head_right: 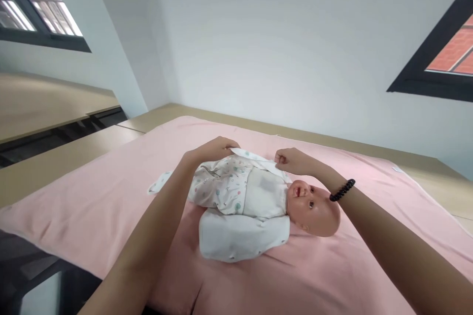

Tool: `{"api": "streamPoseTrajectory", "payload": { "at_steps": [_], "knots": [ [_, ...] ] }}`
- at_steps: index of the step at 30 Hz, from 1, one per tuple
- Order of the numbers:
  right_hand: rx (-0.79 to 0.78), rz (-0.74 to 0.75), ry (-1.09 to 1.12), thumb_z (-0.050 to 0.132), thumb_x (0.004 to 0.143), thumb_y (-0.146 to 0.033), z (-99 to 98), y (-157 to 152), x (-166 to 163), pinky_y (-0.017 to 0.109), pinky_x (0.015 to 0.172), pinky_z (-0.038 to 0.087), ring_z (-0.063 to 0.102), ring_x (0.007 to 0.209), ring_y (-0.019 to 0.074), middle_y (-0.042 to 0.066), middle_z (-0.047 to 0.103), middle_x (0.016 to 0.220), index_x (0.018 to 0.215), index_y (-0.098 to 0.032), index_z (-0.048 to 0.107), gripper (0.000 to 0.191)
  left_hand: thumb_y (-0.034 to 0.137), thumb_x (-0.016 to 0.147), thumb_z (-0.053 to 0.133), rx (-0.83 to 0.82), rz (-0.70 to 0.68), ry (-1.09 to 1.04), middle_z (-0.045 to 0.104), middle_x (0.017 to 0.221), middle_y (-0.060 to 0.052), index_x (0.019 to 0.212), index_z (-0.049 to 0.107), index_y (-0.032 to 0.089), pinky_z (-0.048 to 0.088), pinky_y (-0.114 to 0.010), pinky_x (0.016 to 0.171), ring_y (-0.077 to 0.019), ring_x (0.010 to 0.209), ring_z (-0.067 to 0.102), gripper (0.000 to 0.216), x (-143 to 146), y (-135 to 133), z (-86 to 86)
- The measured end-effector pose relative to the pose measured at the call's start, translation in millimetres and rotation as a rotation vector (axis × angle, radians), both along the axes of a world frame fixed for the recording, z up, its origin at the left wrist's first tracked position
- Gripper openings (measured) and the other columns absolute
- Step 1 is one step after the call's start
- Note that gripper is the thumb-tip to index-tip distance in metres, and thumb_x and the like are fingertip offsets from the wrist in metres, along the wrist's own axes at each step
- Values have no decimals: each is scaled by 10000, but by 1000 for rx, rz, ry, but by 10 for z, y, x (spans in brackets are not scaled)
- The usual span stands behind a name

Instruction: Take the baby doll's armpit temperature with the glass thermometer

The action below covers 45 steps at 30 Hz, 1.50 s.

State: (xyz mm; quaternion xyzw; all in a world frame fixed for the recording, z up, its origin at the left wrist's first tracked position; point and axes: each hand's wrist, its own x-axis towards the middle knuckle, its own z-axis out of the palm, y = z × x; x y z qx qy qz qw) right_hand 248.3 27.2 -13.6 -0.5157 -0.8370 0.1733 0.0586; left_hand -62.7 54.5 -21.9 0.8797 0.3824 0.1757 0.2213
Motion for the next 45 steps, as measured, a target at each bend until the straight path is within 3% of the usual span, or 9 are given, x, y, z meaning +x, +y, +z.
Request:
{"api": "streamPoseTrajectory", "payload": {
  "at_steps": [6,13,16,20,25,28,32,38,45],
  "knots": [
    [122,-41,135,513,906,-361,191,-291,-6,279,637,404,571,756,167,24,665,893,886,-223,542,143,339,895,459,10,51,69,705,960,5,953,652,245,463,-295,711,-185,836,613,222,-47,-147,170],
    [-20,162,24,492,930,-281,194,-761,-210,276,604,382,534,684,147,-6,652,810,817,-234,565,142,356,783,613,-200,-16,395,722,939,3,855,686,259,452,-293,674,-189,806,624,141,-148,-330,339],
    [-3,168,-114,452,948,-273,174,-990,-253,278,555,318,461,614,141,-10,594,712,745,-218,509,218,371,716,697,-300,12,596,733,1092,-2,940,728,274,497,-308,742,-215,903,656,247,-41,-574,478],
    [90,225,-197,506,961,-352,84,-1384,-355,286,557,297,490,612,145,-4,595,706,744,-211,531,260,324,672,754,-202,-7,780,740,1042,-48,960,737,229,523,-320,687,-234,847,672,304,280,-1069,565],
    [249,349,-330,709,792,-255,-354,-1739,-524,320,594,390,601,719,202,44,667,847,855,-197,617,126,214,593,867,-33,-253,999,746,840,-90,791,759,192,562,-395,804,-275,825,696,226,836,-1551,258],
    [302,318,-369,611,833,-134,-596,-1751,-548,316,572,400,589,660,194,45,660,788,866,-209,632,85,148,700,771,-31,-173,1009,759,975,-144,906,785,157,569,-417,824,-313,924,710,206,1077,-1686,17],
    [316,276,-358,571,830,-59,-677,-1714,-511,325,573,399,593,645,200,45,653,748,796,-201,612,152,179,646,813,-55,-82,1061,750,1030,-197,988,788,85,581,-500,808,-380,914,705,356,1220,-1818,-202],
    [394,236,-284,763,782,-261,-761,-1807,-485,379,635,427,598,739,243,43,649,839,890,-180,640,182,-37,798,494,224,364,1110,729,1126,-247,1199,722,42,582,-395,720,-373,1016,709,468,1378,-2049,-490],
    [516,279,-270,658,884,-134,-915,-1853,-410,368,652,387,529,729,213,22,607,802,822,-185,606,96,84,815,574,151,277,1109,726,1084,-286,1138,742,7,560,-439,712,-409,958,706,372,1350,-2015,-458]
  ]
}}
